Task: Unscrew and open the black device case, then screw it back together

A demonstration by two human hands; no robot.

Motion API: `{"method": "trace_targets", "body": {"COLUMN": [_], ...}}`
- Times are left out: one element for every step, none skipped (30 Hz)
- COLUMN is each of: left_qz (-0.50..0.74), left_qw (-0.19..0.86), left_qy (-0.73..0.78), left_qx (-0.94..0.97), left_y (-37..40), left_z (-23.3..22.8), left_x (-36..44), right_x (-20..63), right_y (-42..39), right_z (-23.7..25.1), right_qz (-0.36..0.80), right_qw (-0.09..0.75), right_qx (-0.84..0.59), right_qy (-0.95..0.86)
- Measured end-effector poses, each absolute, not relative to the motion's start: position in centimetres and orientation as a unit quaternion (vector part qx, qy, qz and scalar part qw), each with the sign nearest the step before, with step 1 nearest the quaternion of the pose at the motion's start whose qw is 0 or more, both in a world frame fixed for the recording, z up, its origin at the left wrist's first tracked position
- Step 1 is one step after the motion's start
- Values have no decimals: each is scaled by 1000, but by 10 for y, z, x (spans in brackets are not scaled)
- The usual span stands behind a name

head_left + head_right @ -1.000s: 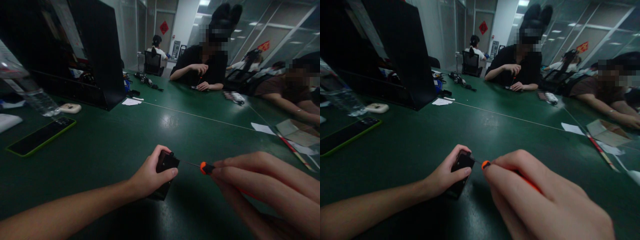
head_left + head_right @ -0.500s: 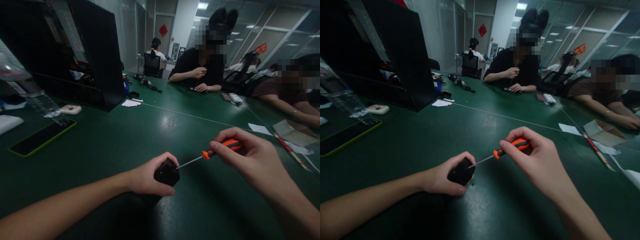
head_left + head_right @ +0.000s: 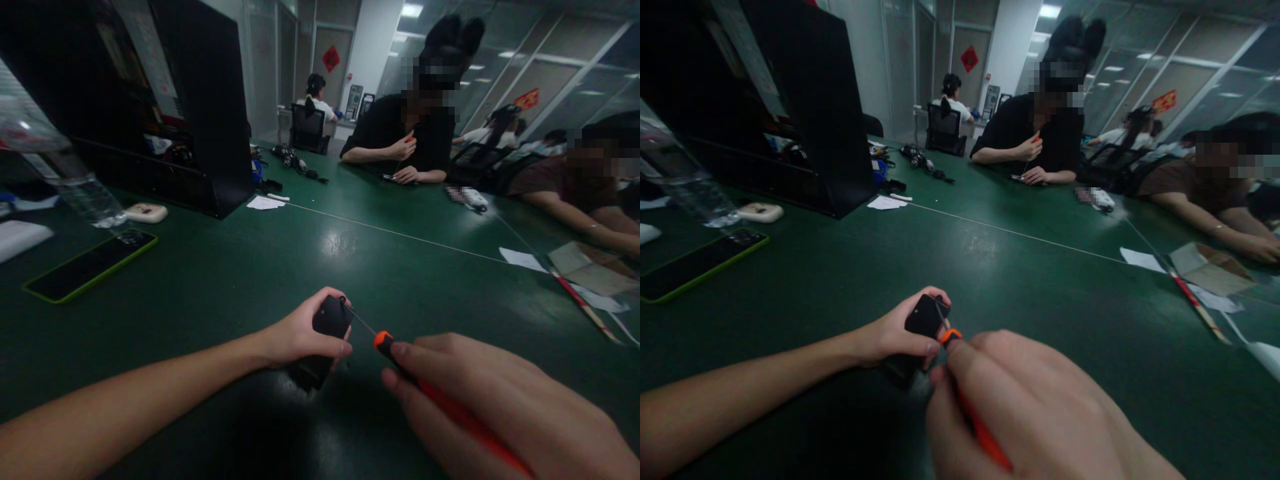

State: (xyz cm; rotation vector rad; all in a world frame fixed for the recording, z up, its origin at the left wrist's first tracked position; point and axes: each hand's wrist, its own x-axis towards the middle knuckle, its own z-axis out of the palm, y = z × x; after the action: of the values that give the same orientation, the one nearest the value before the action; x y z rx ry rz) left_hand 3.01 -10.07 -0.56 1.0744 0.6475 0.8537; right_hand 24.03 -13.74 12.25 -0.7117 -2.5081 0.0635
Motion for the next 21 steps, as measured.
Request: {"method": "trace_targets", "body": {"left_qz": [392,393,392,389,381,369,356,343,333,329,329,332,334,336,332,326,322,320,322,326,332], "left_qw": [733,736,737,734,730,726,721,716,709,703,697,693,691,693,698,705,710,713,713,709,703], "left_qy": [285,279,274,271,270,271,272,273,275,277,279,282,286,289,291,291,289,288,286,285,284], "left_qx": [478,475,478,486,498,513,528,544,557,567,573,575,573,569,564,559,555,553,554,557,562], "left_y": [-100,-100,-100,-101,-101,-102,-103,-104,-104,-105,-105,-104,-104,-103,-103,-103,-103,-103,-104,-105,-105], "left_z": [-7,-7,-7,-6,-4,-2,0,2,4,5,7,7,8,8,8,9,9,9,9,9,8], "left_x": [30,30,29,29,28,27,27,26,26,26,25,25,25,25,24,24,24,24,23,24,24], "right_x": [240,241,244,247,250,253,254,254,253,251,249,248,247,247,247,249,251,252,254,255,255], "right_y": [-130,-123,-116,-110,-104,-99,-95,-91,-88,-84,-82,-79,-77,-75,-72,-70,-68,-65,-63,-61,-60], "right_z": [126,128,129,128,126,123,120,116,113,109,106,103,101,99,97,95,93,91,87,84,79], "right_qz": [8,-23,-34,-28,-12,23,74,133,201,261,307,342,363,377,386,395,405,419,437,459,479], "right_qw": [259,287,334,375,410,425,422,408,385,372,368,369,375,379,383,388,395,403,409,413,414], "right_qx": [-259,-266,-297,-339,-380,-418,-446,-466,-478,-485,-488,-488,-488,-488,-489,-491,-491,-488,-482,-473,-463], "right_qy": [-930,-920,-894,-863,-829,-803,-786,-774,-763,-747,-730,-714,-700,-690,-682,-673,-662,-651,-640,-629,-620]}}
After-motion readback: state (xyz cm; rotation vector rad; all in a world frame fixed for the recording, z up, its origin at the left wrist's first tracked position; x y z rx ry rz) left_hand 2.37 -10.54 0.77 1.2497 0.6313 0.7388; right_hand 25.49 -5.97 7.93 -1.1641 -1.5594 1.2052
